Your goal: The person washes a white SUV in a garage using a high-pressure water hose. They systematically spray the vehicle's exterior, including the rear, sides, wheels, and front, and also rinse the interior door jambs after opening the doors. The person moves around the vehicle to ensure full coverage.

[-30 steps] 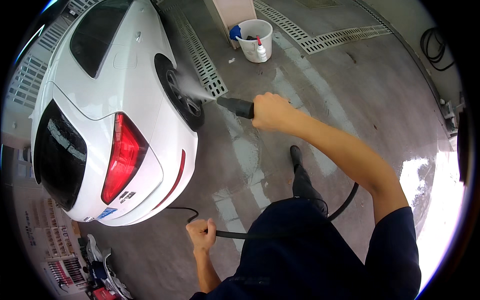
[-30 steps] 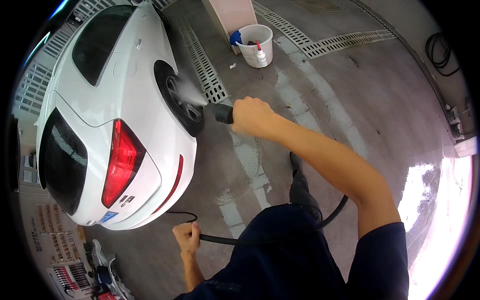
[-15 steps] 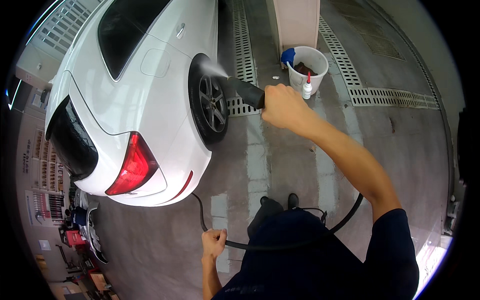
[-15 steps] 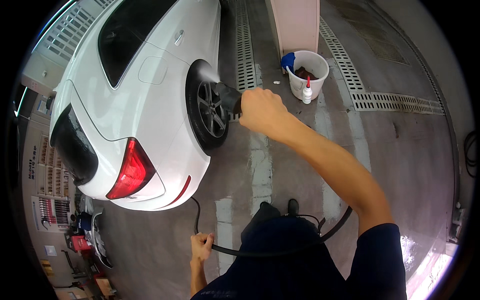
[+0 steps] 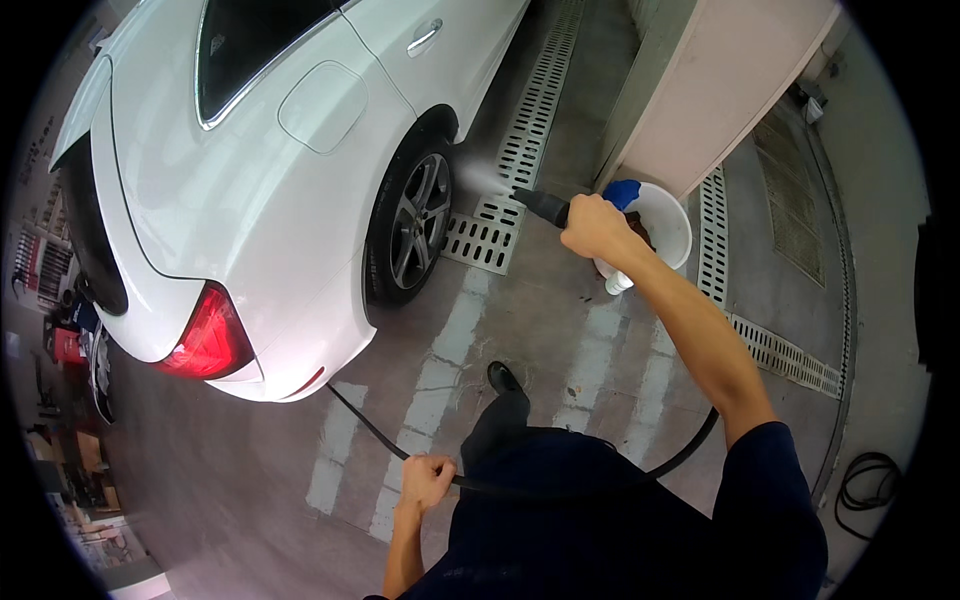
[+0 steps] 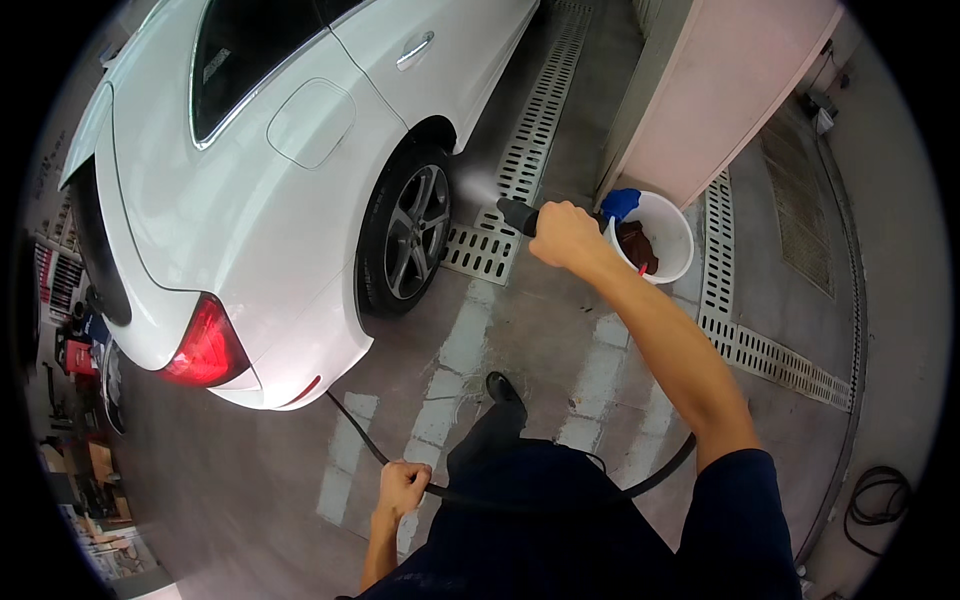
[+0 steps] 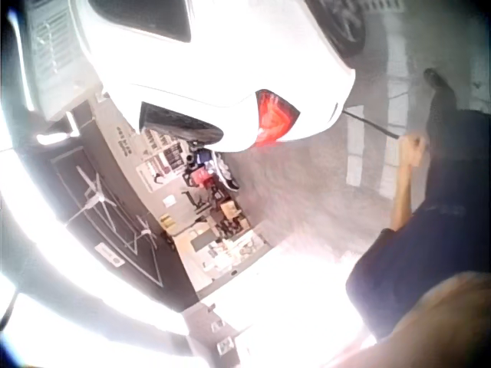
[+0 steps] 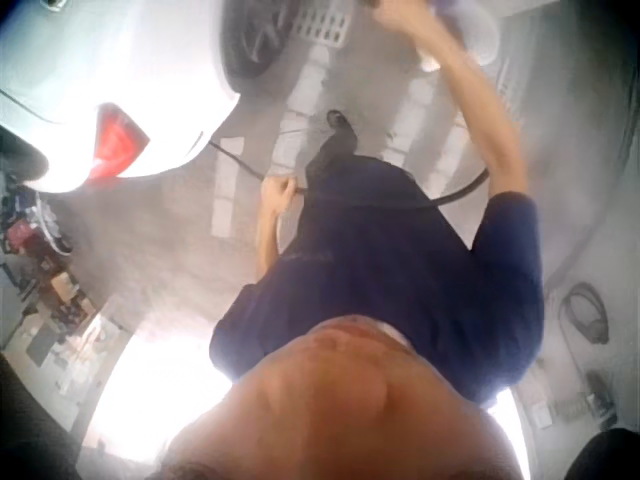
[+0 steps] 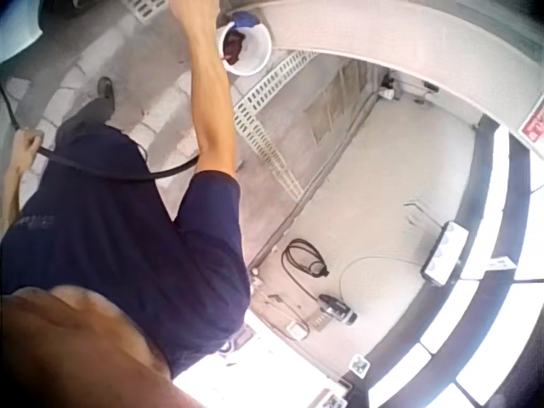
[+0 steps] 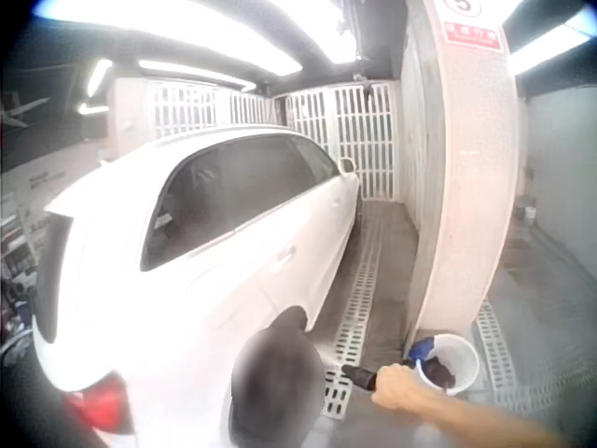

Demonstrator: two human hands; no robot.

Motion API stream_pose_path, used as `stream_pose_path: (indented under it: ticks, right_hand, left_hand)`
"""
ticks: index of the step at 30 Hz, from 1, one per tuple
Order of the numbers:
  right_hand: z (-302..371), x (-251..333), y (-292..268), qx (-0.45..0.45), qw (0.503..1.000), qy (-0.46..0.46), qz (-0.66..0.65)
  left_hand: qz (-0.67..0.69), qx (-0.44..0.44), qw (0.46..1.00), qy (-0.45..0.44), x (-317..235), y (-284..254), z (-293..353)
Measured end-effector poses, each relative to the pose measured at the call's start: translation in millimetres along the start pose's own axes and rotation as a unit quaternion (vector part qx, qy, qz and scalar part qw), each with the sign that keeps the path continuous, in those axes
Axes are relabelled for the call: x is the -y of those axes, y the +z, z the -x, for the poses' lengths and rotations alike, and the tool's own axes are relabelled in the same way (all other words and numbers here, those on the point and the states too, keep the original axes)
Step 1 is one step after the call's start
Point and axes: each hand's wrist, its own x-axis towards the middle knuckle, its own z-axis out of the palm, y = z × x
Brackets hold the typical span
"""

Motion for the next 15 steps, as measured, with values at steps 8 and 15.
stream_pose_path:
  ticks: [8, 15]
  right_hand:
    - [-110, -55, -17, -0.045, 0.996, -0.028, -0.068]
    - [-195, -208, -19, 0.027, 0.975, -0.025, -0.220]
  left_hand:
    - [-0.062, 0.123, 0.990, -0.019, -101, 2, -121]
    - [-0.011, 0.034, 0.998, 0.056, -179, 45, -208]
